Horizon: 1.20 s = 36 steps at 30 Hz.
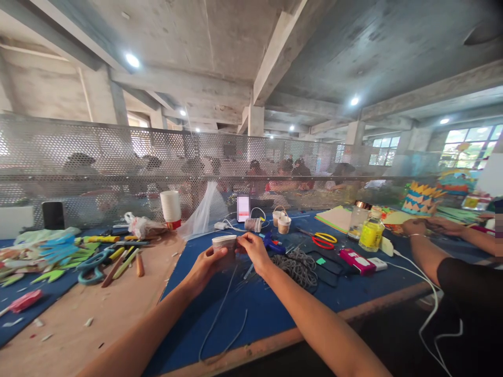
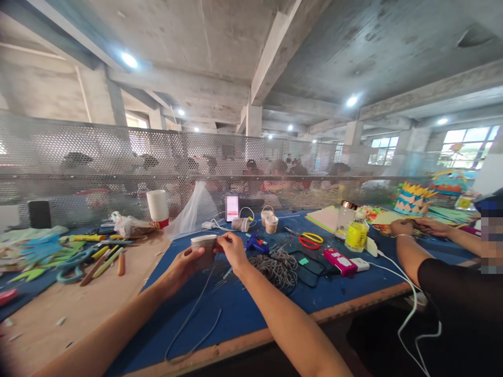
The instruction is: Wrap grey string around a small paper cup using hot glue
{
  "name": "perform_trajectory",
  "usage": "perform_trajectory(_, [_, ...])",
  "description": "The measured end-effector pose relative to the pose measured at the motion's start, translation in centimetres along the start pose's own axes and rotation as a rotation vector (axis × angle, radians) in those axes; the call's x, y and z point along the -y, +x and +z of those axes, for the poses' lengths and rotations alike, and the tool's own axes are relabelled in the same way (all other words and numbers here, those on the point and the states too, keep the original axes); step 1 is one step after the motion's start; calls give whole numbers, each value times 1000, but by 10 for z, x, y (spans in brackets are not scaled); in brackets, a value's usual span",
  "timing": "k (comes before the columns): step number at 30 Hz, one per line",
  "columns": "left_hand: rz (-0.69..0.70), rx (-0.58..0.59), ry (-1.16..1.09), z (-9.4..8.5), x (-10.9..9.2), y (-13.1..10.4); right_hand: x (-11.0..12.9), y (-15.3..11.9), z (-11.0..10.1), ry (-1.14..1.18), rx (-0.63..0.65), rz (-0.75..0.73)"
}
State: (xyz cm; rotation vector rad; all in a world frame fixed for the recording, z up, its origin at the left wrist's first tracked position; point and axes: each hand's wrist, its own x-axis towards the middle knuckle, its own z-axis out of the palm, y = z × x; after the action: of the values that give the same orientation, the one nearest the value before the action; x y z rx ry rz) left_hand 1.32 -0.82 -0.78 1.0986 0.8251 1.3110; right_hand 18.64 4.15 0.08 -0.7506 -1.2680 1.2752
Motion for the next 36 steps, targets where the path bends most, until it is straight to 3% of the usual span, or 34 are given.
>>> perform_trajectory(9, [-24, 43, -38, -7, 6, 4, 3, -1, -2, 27, 7, 80])
perform_trajectory(14, [-26, 52, -62, -10, 8, 8, -4, 2, -1, -17, 55, 6])
perform_trajectory(20, [7, 24, -104, -7, 4, 7, -5, -4, 2, -343, 53, -163])
perform_trajectory(24, [22, 92, -93, -6, 1, 4, -5, -13, 5, -482, 85, -210])
perform_trajectory(30, [12, 12, -33, -9, 6, 6, -13, -13, 9, -547, 61, -269])
perform_trajectory(36, [81, -132, 44, -1, 5, 3, -16, -11, 9, -672, -91, -402])
